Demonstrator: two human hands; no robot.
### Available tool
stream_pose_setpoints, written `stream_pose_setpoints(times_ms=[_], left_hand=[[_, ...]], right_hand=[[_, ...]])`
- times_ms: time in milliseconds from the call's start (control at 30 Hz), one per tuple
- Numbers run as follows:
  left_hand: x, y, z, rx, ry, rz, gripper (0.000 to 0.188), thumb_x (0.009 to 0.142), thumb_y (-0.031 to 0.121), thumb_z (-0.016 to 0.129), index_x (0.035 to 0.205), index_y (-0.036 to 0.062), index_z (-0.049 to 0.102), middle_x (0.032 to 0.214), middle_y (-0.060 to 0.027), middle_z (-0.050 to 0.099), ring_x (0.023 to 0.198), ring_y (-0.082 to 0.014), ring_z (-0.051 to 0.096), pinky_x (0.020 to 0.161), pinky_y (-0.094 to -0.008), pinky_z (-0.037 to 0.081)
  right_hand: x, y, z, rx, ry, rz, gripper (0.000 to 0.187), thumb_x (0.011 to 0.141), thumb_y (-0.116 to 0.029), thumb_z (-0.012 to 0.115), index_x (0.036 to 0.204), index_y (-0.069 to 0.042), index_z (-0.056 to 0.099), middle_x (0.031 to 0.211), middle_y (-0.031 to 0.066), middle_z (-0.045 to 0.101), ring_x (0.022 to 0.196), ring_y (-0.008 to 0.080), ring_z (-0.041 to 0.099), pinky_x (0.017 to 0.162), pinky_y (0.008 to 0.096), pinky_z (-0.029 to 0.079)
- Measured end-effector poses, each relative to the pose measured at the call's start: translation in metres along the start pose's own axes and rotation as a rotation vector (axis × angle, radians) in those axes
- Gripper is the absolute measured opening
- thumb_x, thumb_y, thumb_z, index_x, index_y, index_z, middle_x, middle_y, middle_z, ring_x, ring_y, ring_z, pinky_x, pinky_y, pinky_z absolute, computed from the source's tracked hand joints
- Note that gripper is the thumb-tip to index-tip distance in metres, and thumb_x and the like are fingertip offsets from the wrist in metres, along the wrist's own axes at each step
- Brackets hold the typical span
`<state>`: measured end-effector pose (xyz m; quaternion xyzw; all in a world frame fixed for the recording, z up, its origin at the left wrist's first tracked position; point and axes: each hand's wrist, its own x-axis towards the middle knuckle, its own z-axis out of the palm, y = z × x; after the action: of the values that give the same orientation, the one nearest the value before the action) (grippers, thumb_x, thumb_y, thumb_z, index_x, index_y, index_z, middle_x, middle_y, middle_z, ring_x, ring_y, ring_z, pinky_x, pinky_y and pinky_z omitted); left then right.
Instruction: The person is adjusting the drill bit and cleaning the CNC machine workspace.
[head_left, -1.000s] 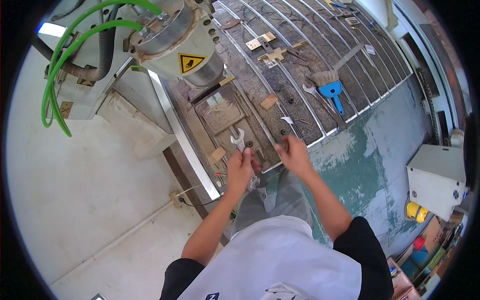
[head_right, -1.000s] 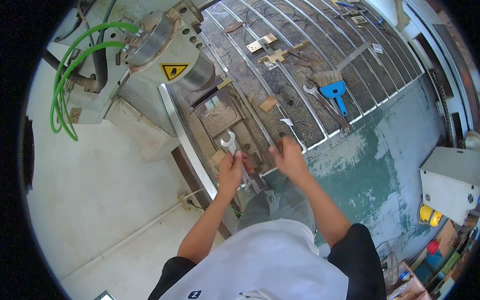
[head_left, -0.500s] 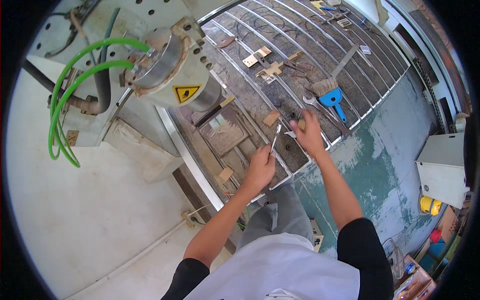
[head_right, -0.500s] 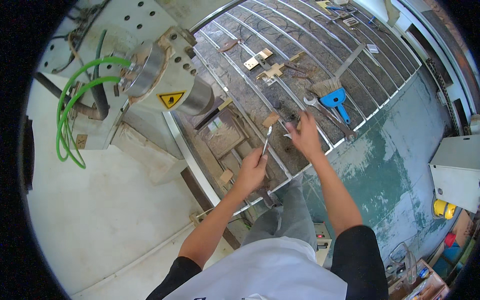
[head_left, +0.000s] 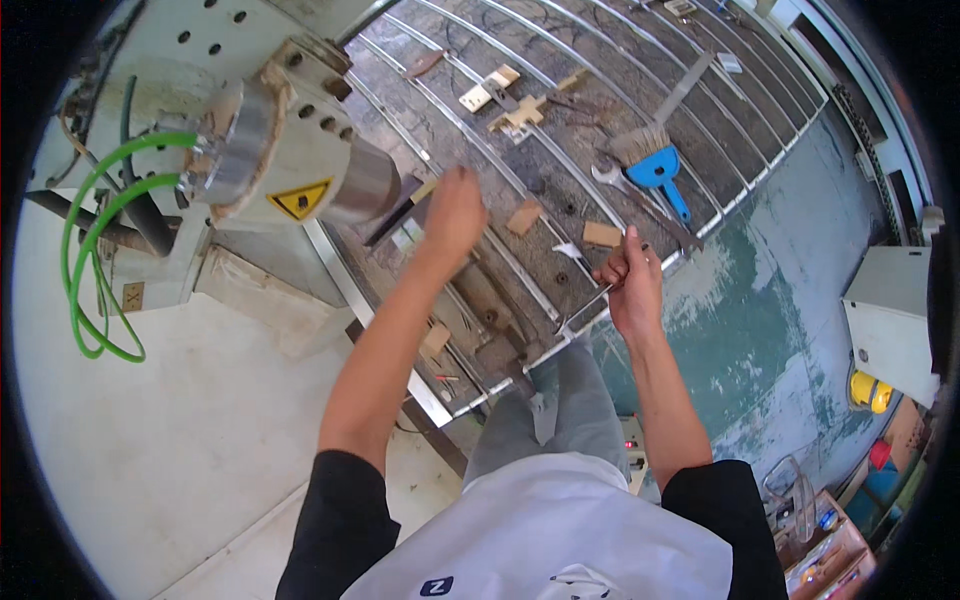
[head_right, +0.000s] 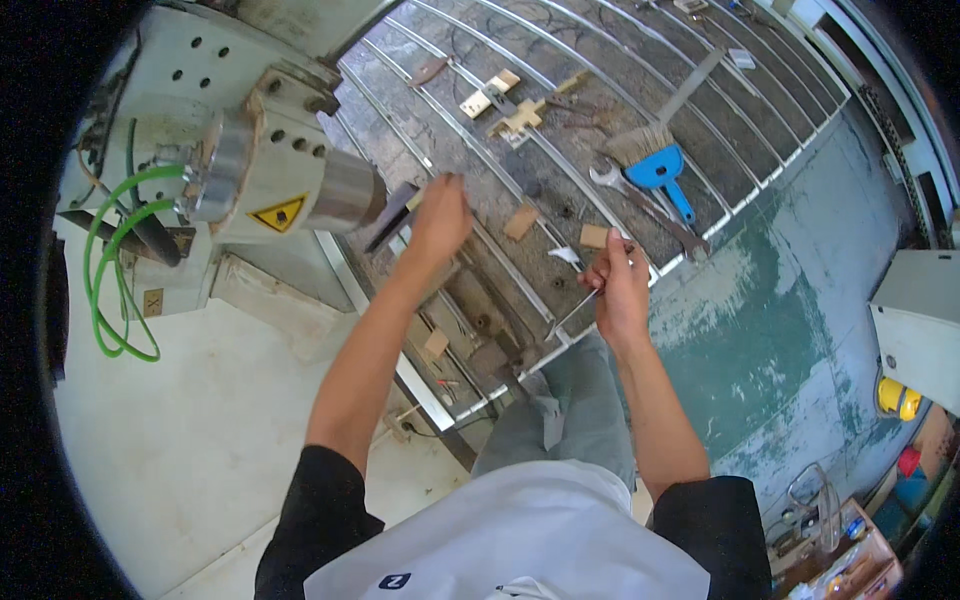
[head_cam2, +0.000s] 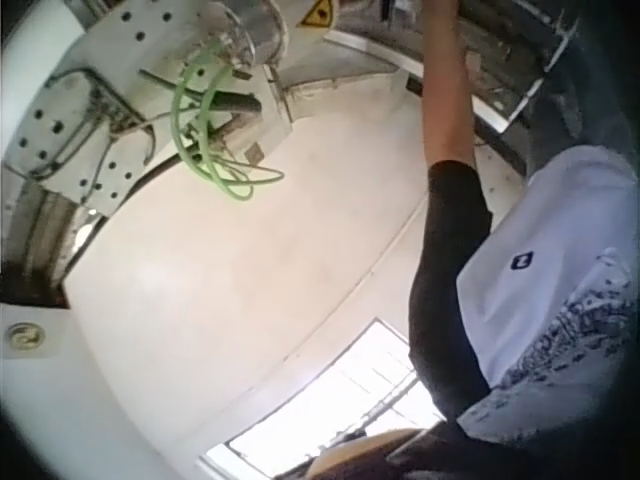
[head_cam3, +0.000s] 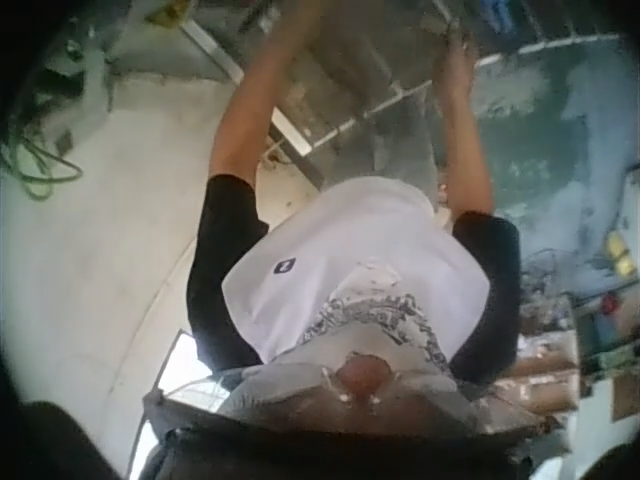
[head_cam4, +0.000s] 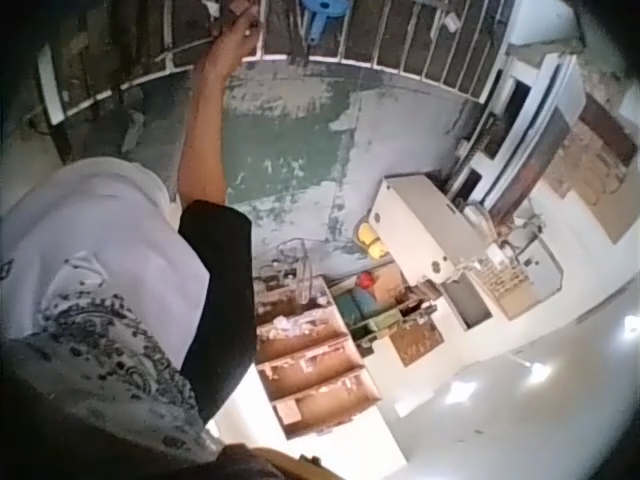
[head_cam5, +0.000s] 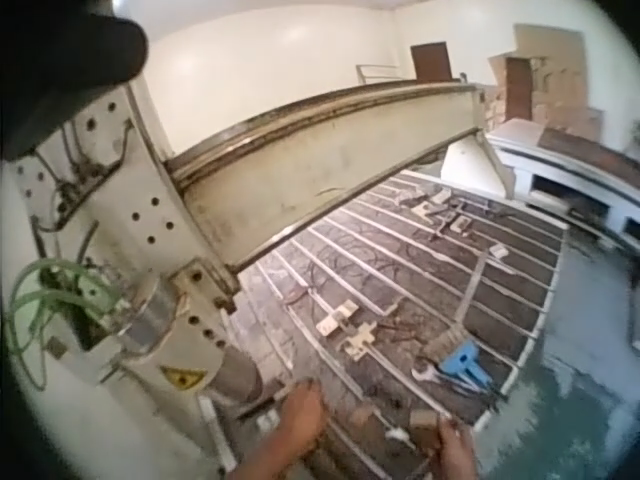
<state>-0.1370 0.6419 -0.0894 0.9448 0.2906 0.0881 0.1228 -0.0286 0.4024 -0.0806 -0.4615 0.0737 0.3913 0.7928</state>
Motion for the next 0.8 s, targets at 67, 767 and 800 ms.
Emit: stream_pose_setpoints(times_ms=[67,767,800], left_hand=[[0.002,-0.026,0.014,0.183,-0.01,-0.009,0.035,0.074,0.005,0.057,0.106,-0.0091,0.054,0.107,-0.0226,0.054,0.105,-0.038,0.051,0.094,-0.0452,0.04],[-0.063,-0.044,0.015,0.004,0.134,0.176,0.054,0.088,0.021,0.053,0.124,-0.0165,0.039,0.132,-0.0337,0.037,0.128,-0.045,0.032,0.108,-0.049,0.026],[-0.062,-0.052,0.017,0.009,0.112,0.179,0.054,0.088,0.021,0.053,0.124,-0.0165,0.039,0.132,-0.0337,0.037,0.128,-0.045,0.032,0.108,-0.049,0.026]], right_hand=[[-0.022,0.008,0.004,-0.06,0.083,0.047,0.034,0.095,-0.036,0.052,0.074,-0.014,0.037,0.057,-0.0049,0.03,0.049,0.0089,0.034,0.054,0.0312,0.043],[-0.045,0.066,-0.013,-0.131,0.452,0.081,0.019,0.094,-0.021,0.046,0.083,-0.007,0.041,0.057,-0.0013,0.032,0.044,0.0113,0.034,0.044,0.0355,0.043],[-0.043,0.067,-0.013,-0.115,0.424,0.092,0.018,0.094,-0.021,0.046,0.083,-0.007,0.041,0.057,-0.0017,0.032,0.044,0.011,0.034,0.044,0.0351,0.043]])
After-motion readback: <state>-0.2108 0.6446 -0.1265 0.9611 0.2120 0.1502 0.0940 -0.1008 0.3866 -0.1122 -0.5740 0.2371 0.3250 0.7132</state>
